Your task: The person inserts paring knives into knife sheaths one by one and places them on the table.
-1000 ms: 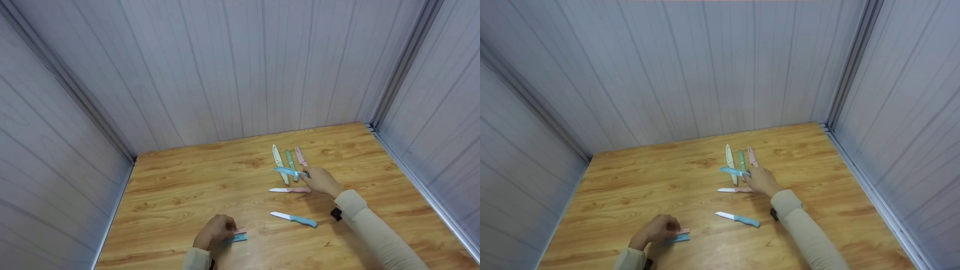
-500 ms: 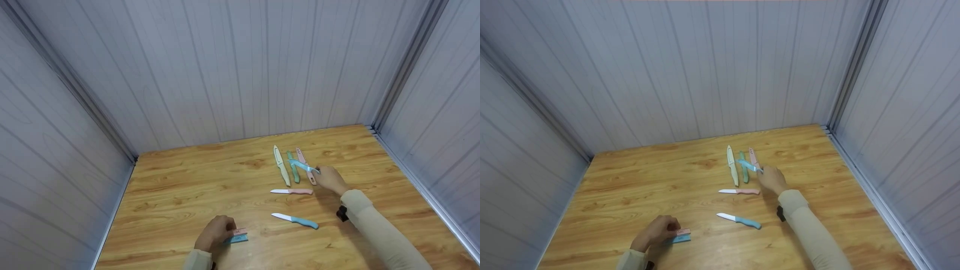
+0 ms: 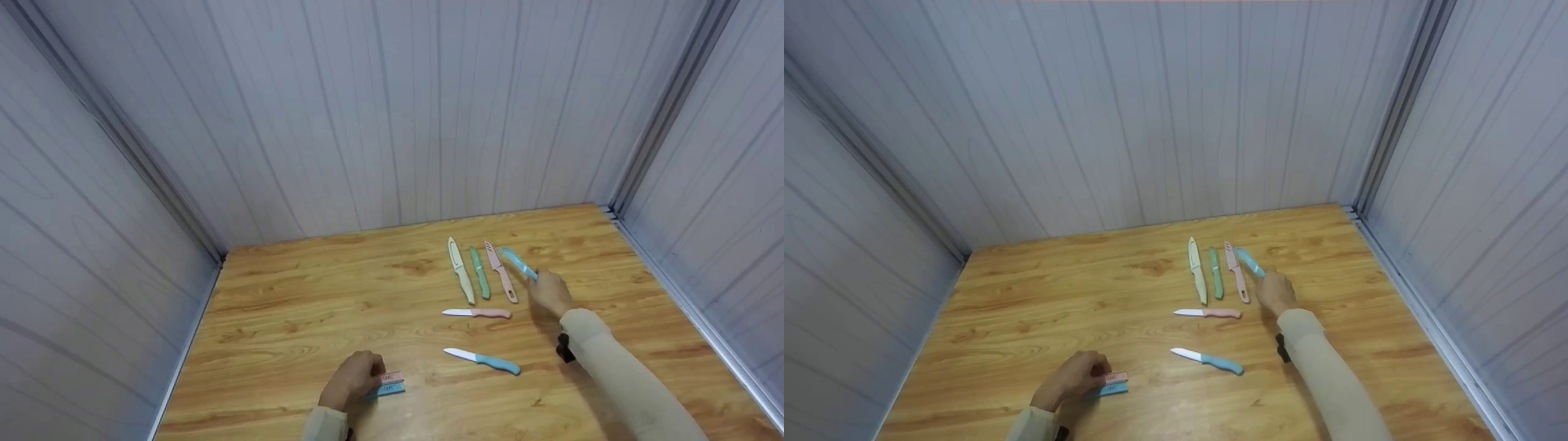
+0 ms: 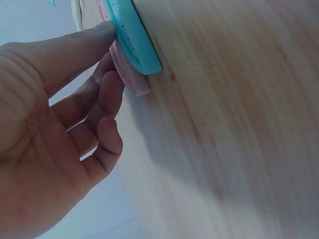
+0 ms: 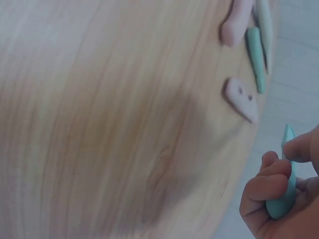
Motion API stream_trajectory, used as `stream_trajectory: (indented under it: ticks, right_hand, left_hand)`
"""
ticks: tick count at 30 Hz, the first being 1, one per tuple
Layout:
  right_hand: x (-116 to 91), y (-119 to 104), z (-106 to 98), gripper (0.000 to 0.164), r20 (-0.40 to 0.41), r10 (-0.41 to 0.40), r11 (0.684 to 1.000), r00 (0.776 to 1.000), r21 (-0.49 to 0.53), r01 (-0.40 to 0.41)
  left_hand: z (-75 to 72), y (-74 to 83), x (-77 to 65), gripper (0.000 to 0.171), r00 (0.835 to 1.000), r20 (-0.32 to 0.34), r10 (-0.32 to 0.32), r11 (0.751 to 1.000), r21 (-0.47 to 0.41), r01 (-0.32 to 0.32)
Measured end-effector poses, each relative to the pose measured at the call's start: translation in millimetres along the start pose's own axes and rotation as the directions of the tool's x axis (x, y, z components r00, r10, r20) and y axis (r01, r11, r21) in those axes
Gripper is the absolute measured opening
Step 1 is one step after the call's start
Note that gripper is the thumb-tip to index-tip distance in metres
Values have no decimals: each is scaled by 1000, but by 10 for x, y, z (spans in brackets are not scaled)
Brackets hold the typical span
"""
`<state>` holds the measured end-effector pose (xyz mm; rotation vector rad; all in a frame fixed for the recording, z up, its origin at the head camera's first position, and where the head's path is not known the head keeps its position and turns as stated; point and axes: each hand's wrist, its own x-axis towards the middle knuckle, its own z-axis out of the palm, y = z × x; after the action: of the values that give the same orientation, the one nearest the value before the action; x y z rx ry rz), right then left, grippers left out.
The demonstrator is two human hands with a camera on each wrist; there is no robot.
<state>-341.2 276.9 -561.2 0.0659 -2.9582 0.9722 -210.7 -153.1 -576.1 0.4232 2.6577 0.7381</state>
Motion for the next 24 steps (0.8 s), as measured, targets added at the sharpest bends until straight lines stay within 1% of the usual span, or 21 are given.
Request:
stream_trajectory:
  ticks: [4, 6, 9, 14, 16, 20, 24]
  right_hand:
    - [46, 78, 11, 26, -10, 42, 999, 999, -14, -42]
    - [66, 109, 17, 28, 10, 74, 997, 997, -14, -74]
    - [90, 159, 31, 31, 34, 119, 993, 992, -3, -118]
    - [125, 222, 33, 32, 54, 165, 986, 985, 26, -167]
    - [135, 241, 31, 33, 69, 186, 981, 980, 34, -189]
    - [155, 276, 33, 36, 100, 217, 973, 971, 54, -223]
    - [176, 301, 41, 39, 99, 239, 967, 966, 60, -246]
  left_hand:
    - [-4, -4, 14, 9, 1000, 7, -10, 1000, -7, 10]
    - [-14, 2, 16, 10, 1000, 11, -19, 1000, -7, 19]
    - [-21, 7, 13, 10, 1000, 10, -15, 1000, -8, 16]
    - [-32, -6, -2, 11, 999, -10, 49, 998, -25, -49]
    - [-35, -9, -6, 11, 998, -11, 57, 998, -36, -57]
    - [-28, -13, 0, 12, 1000, 4, 19, 997, -70, -19]
    - [-27, -10, 4, 12, 1000, 21, -10, 995, -104, 12]
